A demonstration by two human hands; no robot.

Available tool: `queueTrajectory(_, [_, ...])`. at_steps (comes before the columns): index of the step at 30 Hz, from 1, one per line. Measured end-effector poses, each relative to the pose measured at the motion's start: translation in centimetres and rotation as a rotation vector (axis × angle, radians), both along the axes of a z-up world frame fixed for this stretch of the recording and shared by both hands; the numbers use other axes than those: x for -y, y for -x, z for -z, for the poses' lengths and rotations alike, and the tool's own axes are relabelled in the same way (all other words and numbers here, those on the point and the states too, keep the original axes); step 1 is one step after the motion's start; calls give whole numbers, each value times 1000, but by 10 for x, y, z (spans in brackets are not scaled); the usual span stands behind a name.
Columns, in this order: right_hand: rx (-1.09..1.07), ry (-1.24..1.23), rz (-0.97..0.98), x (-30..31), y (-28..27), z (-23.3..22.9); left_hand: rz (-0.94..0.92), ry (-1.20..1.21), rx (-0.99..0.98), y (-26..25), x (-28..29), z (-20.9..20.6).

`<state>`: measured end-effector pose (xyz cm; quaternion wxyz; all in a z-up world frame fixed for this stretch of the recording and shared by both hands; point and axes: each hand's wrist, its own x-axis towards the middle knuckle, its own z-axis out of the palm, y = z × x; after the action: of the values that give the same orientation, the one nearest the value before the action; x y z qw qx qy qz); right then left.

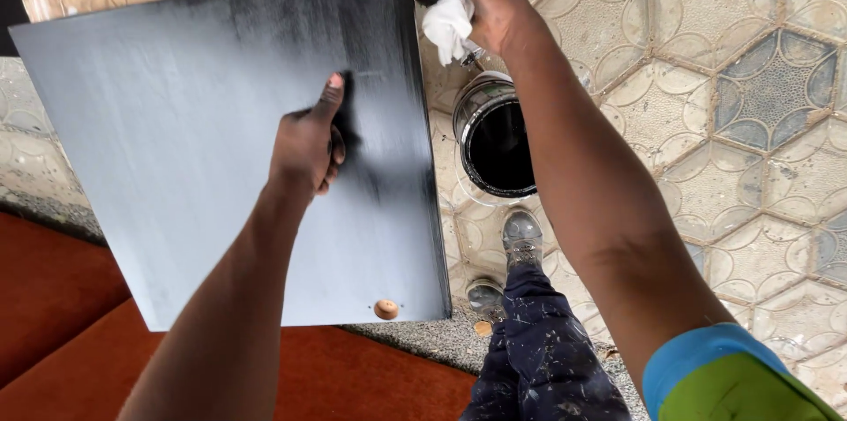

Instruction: The person applies black paint to a rectangular wooden board using a white cloth. They repeatedly dip the cloth into a paint can and wipe the surface of the board to cover it with paint.

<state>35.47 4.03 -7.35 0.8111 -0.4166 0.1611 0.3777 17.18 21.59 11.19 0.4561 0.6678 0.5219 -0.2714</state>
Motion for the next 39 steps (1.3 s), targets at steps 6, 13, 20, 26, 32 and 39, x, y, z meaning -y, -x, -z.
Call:
queueTrajectory(6, [97,339,-561,31,0,-16,-28,42,5,-5,-3,1])
queueTrajectory(13, [104,269,-451,2,-6,-36,-41,40,-40,-4,-2,1])
queueTrajectory(20, [-72,301,-657,30,78,-15,3,-27,-28,0,-2,9])
queueTrajectory(26, [121,359,-1023,66,177,-40,-12,-52,21,4,3,6])
queueTrajectory(32, [-87,458,-1278,98,266,-71,-17,-74,76,8,9,4])
queueTrajectory(39, [-86,346,-1301,144,325,-61,-48,-111,217,21,11,12])
